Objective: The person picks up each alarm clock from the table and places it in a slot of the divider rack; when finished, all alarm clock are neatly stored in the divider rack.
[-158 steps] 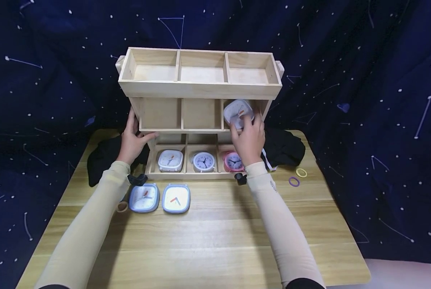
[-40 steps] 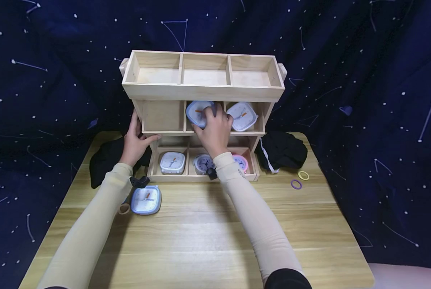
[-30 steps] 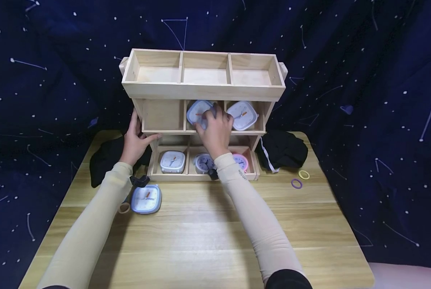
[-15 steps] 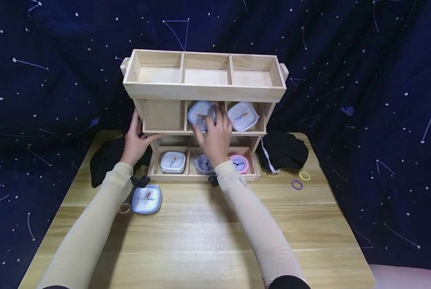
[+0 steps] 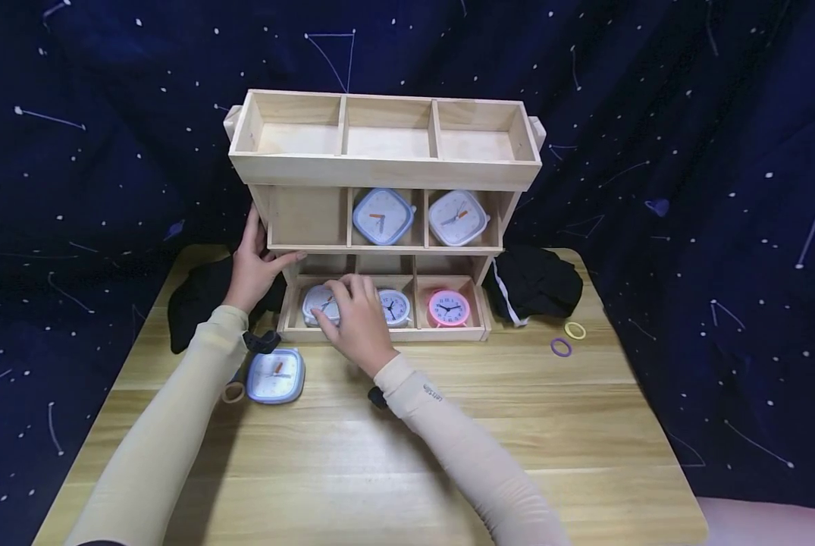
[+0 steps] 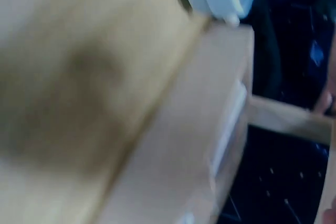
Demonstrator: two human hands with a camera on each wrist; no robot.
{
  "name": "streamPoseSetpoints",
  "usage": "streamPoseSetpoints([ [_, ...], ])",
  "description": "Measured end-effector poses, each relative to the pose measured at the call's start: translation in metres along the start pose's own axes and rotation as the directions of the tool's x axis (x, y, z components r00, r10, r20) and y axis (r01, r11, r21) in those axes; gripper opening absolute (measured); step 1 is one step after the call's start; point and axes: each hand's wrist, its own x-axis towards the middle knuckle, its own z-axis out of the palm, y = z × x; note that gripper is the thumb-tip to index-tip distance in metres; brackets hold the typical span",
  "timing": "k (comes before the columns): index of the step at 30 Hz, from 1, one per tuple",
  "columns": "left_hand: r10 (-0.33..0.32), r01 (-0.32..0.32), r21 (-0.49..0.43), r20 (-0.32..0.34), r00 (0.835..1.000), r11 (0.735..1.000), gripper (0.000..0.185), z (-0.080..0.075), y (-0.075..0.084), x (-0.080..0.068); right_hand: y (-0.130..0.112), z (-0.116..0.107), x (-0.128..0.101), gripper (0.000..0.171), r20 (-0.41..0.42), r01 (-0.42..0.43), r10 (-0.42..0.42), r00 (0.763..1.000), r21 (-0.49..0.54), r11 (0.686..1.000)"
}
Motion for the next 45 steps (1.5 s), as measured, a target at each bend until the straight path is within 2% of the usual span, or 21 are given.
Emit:
streamPoseSetpoints([
  [3, 0.005, -0.005, -0.001, 0.004, 1.000, 1.000, 0.114, 0.000, 0.000, 0.000, -0.008, 0.010, -0.010, 0.045, 0.142, -0.032, 0.031, 0.989, 0.000, 0.999],
  [5, 0.007, -0.007, -0.002, 0.005, 1.000, 1.000, 0.114, 0.001, 0.000, 0.000, -0.011, 0.016, -0.017, 0.048, 0.237, -0.047, 0.047, 0.970, -0.006, 0.999],
  [8, 0.010, -0.010, -0.008, 0.007, 1.000, 1.000, 0.115, 0.001, 0.000, 0.000, -0.016, 0.025, -0.025, 0.057, 0.371, -0.073, 0.069, 0.926, -0.002, 0.997],
  [12, 0.014, -0.014, -0.010, 0.006, 1.000, 1.000, 0.116, 0.000, -0.001, 0.000, -0.021, 0.035, -0.035, 0.077, 0.518, -0.096, 0.056, 0.854, 0.051, 0.994],
  [15, 0.009, -0.009, -0.016, 0.003, 1.000, 1.000, 0.116, -0.002, 0.000, 0.000, -0.025, 0.045, -0.042, 0.089, 0.581, -0.107, 0.017, 0.814, 0.120, 0.987],
  [17, 0.006, -0.006, -0.024, 0.000, 1.000, 1.000, 0.116, -0.003, 0.001, -0.001, -0.027, 0.051, -0.046, 0.094, 0.596, -0.102, -0.016, 0.803, 0.163, 0.981],
  [23, 0.009, -0.009, -0.035, 0.003, 1.000, 0.999, 0.116, -0.003, 0.000, 0.001, -0.028, 0.070, -0.055, 0.099, 0.579, -0.064, -0.077, 0.812, 0.220, 0.973],
  [30, -0.003, 0.003, -0.029, 0.006, 1.000, 1.000, 0.116, -0.001, 0.000, 0.000, -0.029, 0.082, -0.062, 0.089, 0.558, -0.077, -0.063, 0.827, 0.223, 0.972],
  [37, 0.005, -0.005, -0.034, 0.002, 1.000, 0.999, 0.116, -0.001, 0.002, 0.000, -0.025, 0.077, -0.065, 0.068, 0.525, -0.086, -0.064, 0.849, 0.256, 0.963],
  [45, 0.003, -0.003, -0.028, 0.005, 1.000, 1.000, 0.116, -0.001, 0.002, -0.001, -0.010, 0.060, -0.078, 0.074, 0.518, -0.119, -0.011, 0.855, 0.216, 0.969],
])
